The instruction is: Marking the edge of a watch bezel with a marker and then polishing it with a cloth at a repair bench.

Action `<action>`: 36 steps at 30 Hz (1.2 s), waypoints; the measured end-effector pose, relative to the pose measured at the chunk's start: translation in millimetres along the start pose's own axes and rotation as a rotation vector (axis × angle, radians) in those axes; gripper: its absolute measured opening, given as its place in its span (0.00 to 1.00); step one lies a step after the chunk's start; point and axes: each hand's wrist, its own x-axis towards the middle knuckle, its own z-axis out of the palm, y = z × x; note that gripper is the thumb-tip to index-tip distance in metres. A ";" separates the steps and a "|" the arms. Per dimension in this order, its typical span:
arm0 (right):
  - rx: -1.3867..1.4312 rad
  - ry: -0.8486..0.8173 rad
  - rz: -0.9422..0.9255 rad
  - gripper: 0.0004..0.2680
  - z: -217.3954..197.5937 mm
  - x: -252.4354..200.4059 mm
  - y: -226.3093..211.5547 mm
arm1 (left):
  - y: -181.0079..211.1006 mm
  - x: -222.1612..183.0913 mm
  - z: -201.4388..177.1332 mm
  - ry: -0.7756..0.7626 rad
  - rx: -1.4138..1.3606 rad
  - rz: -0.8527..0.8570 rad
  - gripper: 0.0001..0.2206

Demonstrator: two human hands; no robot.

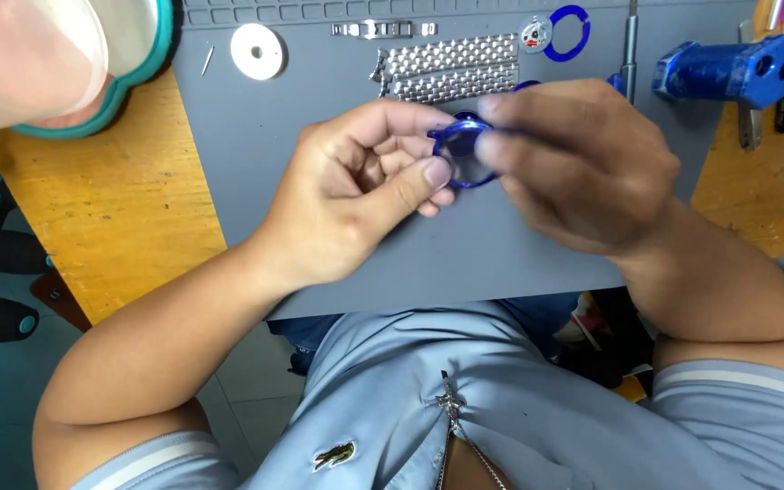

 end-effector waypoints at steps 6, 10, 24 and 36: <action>0.239 0.034 0.379 0.12 4.2 -4.1 -5.8 | 9.1 1.6 3.1 0.089 0.498 0.296 0.07; 0.323 0.031 0.398 0.07 3.6 2.1 -6.2 | 7.0 3.6 1.5 0.018 0.684 0.461 0.05; 0.235 0.050 0.184 0.04 9.4 3.0 -3.7 | 4.3 2.6 -1.8 -0.036 0.801 0.635 0.04; 0.034 -0.033 0.234 0.08 -3.0 -1.1 -10.5 | 0.2 -3.9 2.4 0.025 0.405 0.238 0.04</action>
